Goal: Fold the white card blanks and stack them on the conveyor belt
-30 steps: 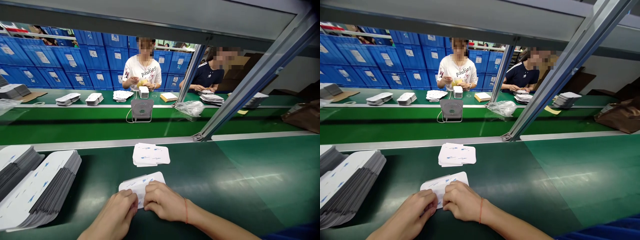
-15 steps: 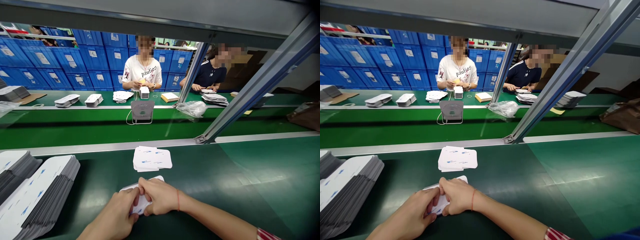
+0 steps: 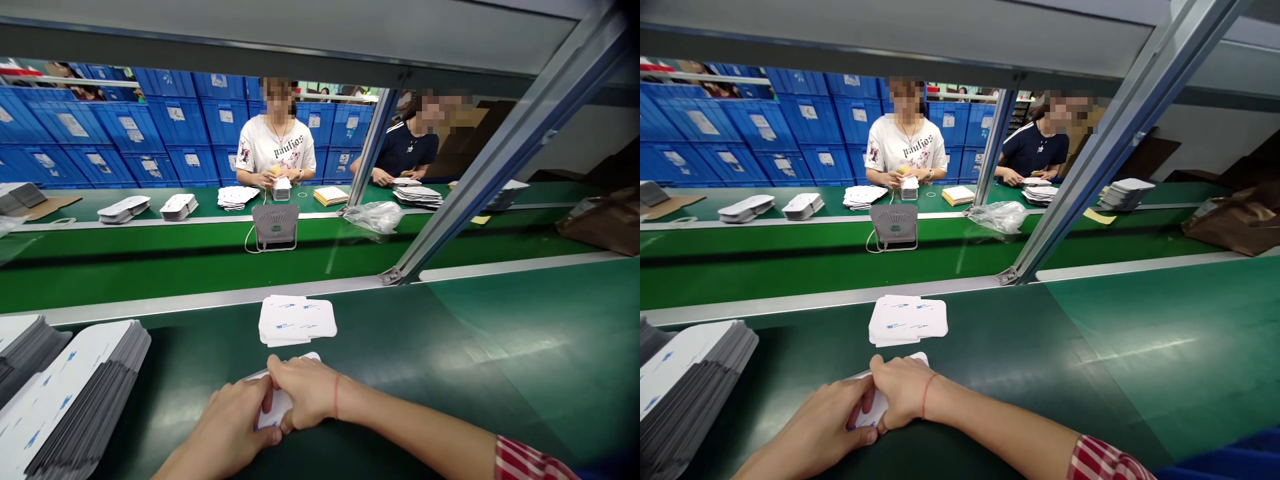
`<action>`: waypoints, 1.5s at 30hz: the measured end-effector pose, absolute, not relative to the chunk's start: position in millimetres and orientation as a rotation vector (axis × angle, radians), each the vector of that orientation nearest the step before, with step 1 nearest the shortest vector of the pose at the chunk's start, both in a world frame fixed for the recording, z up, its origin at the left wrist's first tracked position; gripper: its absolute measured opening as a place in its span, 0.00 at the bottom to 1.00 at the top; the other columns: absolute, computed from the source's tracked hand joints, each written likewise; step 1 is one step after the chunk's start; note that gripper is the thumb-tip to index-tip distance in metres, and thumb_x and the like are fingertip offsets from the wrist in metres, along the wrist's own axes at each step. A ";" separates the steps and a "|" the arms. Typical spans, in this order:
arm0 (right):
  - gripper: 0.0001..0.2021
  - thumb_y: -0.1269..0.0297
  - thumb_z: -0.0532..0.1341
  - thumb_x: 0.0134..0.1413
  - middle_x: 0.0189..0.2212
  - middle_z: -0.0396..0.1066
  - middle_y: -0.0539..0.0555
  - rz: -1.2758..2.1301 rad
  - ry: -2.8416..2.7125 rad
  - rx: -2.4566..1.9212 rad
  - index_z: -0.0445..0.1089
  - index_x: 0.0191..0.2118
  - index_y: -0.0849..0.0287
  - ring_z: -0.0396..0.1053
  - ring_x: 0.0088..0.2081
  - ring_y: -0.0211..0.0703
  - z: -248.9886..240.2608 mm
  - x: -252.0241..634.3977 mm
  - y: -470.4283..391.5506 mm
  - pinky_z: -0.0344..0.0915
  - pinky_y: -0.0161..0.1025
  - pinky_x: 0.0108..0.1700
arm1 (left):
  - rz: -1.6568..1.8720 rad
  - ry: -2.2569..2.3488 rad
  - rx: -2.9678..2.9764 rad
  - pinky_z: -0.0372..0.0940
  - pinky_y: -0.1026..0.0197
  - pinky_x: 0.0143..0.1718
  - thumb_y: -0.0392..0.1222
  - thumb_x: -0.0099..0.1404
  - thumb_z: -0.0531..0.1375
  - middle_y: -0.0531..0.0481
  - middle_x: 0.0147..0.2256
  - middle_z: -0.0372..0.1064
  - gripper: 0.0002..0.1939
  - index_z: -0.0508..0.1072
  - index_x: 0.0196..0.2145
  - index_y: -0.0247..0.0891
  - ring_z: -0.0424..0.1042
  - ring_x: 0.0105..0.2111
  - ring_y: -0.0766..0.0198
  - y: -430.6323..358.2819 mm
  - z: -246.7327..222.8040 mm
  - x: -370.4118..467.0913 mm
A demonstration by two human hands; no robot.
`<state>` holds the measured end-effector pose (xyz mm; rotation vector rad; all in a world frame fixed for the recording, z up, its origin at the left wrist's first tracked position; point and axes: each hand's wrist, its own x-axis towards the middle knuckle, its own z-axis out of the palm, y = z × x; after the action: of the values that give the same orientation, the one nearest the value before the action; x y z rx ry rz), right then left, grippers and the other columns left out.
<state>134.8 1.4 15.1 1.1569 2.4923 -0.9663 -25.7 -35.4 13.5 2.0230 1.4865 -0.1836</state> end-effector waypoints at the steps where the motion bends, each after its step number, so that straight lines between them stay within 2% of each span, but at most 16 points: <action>1: 0.26 0.63 0.69 0.36 0.38 0.75 0.55 -0.958 2.500 1.149 0.60 0.44 0.57 0.75 0.37 0.58 13.4 135.6 1.4 0.56 0.37 0.25 | -0.186 1.499 2.017 0.49 0.60 0.27 0.42 0.53 0.59 0.50 0.33 0.76 0.07 0.69 0.32 0.43 0.73 0.32 0.51 -35.5 13.8 -24.5; 5: 0.28 0.61 0.68 0.40 0.39 0.75 0.60 -0.925 2.542 1.075 0.58 0.47 0.61 0.74 0.38 0.58 7.0 140.6 4.5 0.55 0.37 0.23 | -0.177 1.536 1.988 0.49 0.60 0.27 0.40 0.53 0.59 0.50 0.34 0.76 0.04 0.68 0.30 0.44 0.73 0.32 0.52 -37.9 13.1 -21.2; 10: 0.28 0.62 0.69 0.40 0.36 0.75 0.55 -0.965 2.530 0.915 0.59 0.47 0.60 0.74 0.36 0.50 7.0 144.0 11.3 0.57 0.34 0.23 | -0.185 1.549 1.968 0.50 0.61 0.27 0.40 0.52 0.61 0.52 0.33 0.77 0.04 0.69 0.28 0.44 0.74 0.34 0.53 -37.7 15.0 -19.3; 16: 0.30 0.69 0.67 0.40 0.42 0.74 0.66 -0.793 2.519 0.989 0.60 0.51 0.67 0.75 0.37 0.60 17.3 133.1 -0.6 0.56 0.38 0.21 | -0.206 1.535 1.989 0.51 0.60 0.28 0.40 0.55 0.60 0.50 0.35 0.76 0.02 0.70 0.29 0.44 0.74 0.35 0.51 -38.9 14.9 -21.3; 22: 0.32 0.71 0.66 0.37 0.41 0.75 0.64 -0.788 2.465 0.975 0.60 0.53 0.66 0.76 0.35 0.57 20.5 130.9 0.0 0.56 0.36 0.18 | -0.259 1.448 2.018 0.51 0.61 0.30 0.35 0.53 0.60 0.53 0.34 0.75 0.09 0.71 0.33 0.46 0.73 0.37 0.54 -40.2 25.0 -33.6; 26: 0.34 0.69 0.68 0.39 0.41 0.75 0.66 -0.804 2.456 0.952 0.59 0.55 0.68 0.75 0.35 0.56 19.8 131.6 4.5 0.55 0.36 0.19 | -0.293 1.460 2.028 0.48 0.61 0.29 0.33 0.53 0.59 0.54 0.33 0.74 0.08 0.69 0.31 0.45 0.72 0.36 0.54 -38.3 29.1 -38.7; 29: 0.30 0.70 0.68 0.40 0.40 0.75 0.64 -0.836 2.462 0.942 0.61 0.52 0.66 0.75 0.34 0.54 20.2 133.5 5.8 0.53 0.35 0.19 | -0.311 1.472 2.038 0.45 0.61 0.27 0.33 0.53 0.58 0.55 0.34 0.74 0.08 0.68 0.30 0.45 0.72 0.36 0.55 -36.4 26.7 -39.0; 32: 0.25 0.68 0.68 0.43 0.33 0.75 0.55 -0.909 2.479 0.915 0.63 0.49 0.61 0.74 0.32 0.48 18.8 137.1 6.6 0.55 0.34 0.20 | -0.334 1.462 2.045 0.45 0.61 0.27 0.34 0.53 0.58 0.55 0.35 0.74 0.06 0.68 0.30 0.44 0.72 0.36 0.55 -35.2 24.8 -38.8; 34: 0.24 0.65 0.69 0.44 0.31 0.74 0.51 -0.964 2.505 0.885 0.62 0.48 0.59 0.73 0.34 0.47 16.0 138.6 6.9 0.57 0.33 0.23 | -0.351 1.458 2.047 0.45 0.61 0.27 0.35 0.53 0.59 0.55 0.36 0.74 0.06 0.68 0.30 0.44 0.72 0.37 0.55 -34.9 24.8 -38.9; 39: 0.27 0.50 0.67 0.45 0.40 0.75 0.57 -0.909 2.572 0.940 0.63 0.47 0.59 0.74 0.40 0.56 7.1 131.6 3.3 0.62 0.39 0.27 | -0.384 1.448 2.050 0.48 0.61 0.27 0.36 0.53 0.60 0.55 0.36 0.75 0.07 0.69 0.32 0.44 0.73 0.36 0.55 -33.3 24.6 -39.2; 42: 0.28 0.51 0.67 0.45 0.44 0.75 0.61 -0.749 2.560 1.018 0.63 0.50 0.61 0.75 0.41 0.59 8.3 122.2 1.2 0.66 0.42 0.31 | -0.397 1.444 2.059 0.50 0.60 0.28 0.37 0.53 0.61 0.55 0.36 0.75 0.07 0.71 0.33 0.44 0.73 0.36 0.55 -30.4 24.0 -39.1; 45: 0.32 0.53 0.69 0.41 0.40 0.77 0.61 -0.708 2.467 1.001 0.63 0.51 0.62 0.76 0.40 0.59 16.2 113.3 4.4 0.68 0.43 0.32 | -0.421 1.432 2.058 0.54 0.60 0.29 0.39 0.54 0.62 0.54 0.36 0.75 0.07 0.72 0.34 0.44 0.73 0.37 0.54 -26.5 26.3 -40.0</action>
<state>113.3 4.4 16.2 1.0008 2.4666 -0.7077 -40.0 -26.5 26.3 2.0581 1.4323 -0.4210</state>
